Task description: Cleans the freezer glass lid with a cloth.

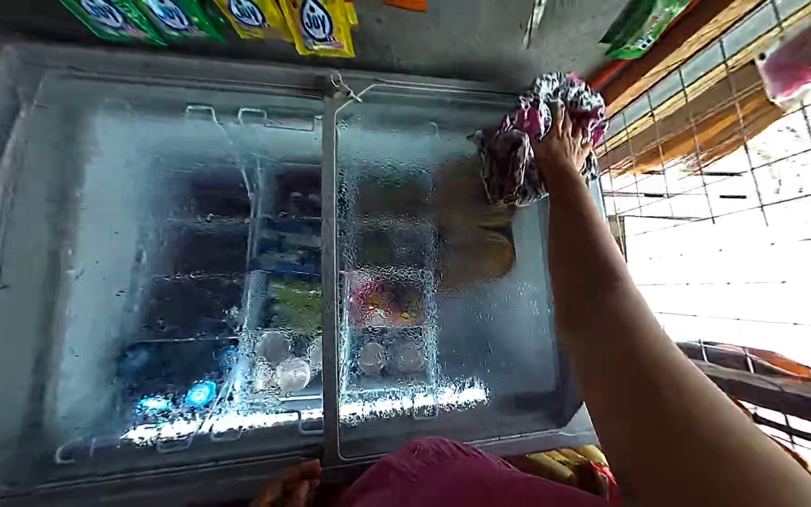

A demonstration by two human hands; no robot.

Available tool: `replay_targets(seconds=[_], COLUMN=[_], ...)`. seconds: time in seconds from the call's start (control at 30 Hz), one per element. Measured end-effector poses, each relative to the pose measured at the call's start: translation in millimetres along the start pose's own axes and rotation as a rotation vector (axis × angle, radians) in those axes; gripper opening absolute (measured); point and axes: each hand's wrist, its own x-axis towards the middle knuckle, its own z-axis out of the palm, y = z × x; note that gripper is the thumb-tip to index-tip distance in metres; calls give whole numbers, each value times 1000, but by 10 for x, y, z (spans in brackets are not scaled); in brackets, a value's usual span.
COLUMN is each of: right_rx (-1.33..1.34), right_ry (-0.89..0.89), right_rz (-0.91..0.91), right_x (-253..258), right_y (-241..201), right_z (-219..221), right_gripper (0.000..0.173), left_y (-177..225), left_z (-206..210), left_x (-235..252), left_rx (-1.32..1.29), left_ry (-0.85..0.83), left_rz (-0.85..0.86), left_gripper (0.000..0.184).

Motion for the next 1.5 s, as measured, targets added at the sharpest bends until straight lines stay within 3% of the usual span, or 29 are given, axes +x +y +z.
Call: replay_targets(seconds=[0.13, 0.27, 0.4, 0.47, 0.6, 0.67, 0.73, 0.77, 0.83, 0.9, 1.03, 1.23, 1.37, 1.5], right_rx=[-6, -3, -11, -15, -8, 70, 345, 511, 556, 328, 149, 79, 52, 50], right_ry=[-93, -123, -158, -159, -186, -258, -333, -290, -101, 9, -102, -150, -177, -216], right_rz=[-186, -340, -439, -492, -630, -700, -710, -670, -517, -461, -449, -548, -646, -719], right_x=[305, 240, 159, 130, 81, 101, 136, 142, 129, 110, 129, 153, 116, 53], right_y=[-340, -673, -872, -979, -1198, -1249, -1238, -1259, -1373, -1498, -1679, -1750, -1874, -1997], right_z=[43, 63, 67, 76, 151, 143, 96, 108, 188, 337, 352, 281, 275, 280], right_gripper=[74, 71, 69, 68, 69, 75, 74, 70, 80, 92, 77, 61, 57, 56], left_y=[-41, 11, 127, 255, 895, 1372, 1813, 2012, 2374, 2668, 2951, 3058, 3106, 3065], left_z=[50, 107, 41, -61, -284, -251, -142, -84, 60, 197, 307, 281, 169, 55], left_x=[39, 148, 324, 539, 1416, 1923, 2435, 2684, 3126, 3527, 4033, 4349, 4406, 4392], left_rx=[-9, -51, -29, 150, 621, 755, 849, 907, 1030, 1178, 1365, 1492, 1571, 1546], left_ry=[38, 55, 72, 95, 169, 163, 123, 110, 90, 93, 85, 68, 36, -3], left_rz=[-30, -21, 76, 199, 599, 736, 826, 845, 810, 769, 746, 758, 737, 763], left_gripper=[29, 25, 23, 26, 40, 35, 27, 26, 30, 38, 59, 50, 28, 24])
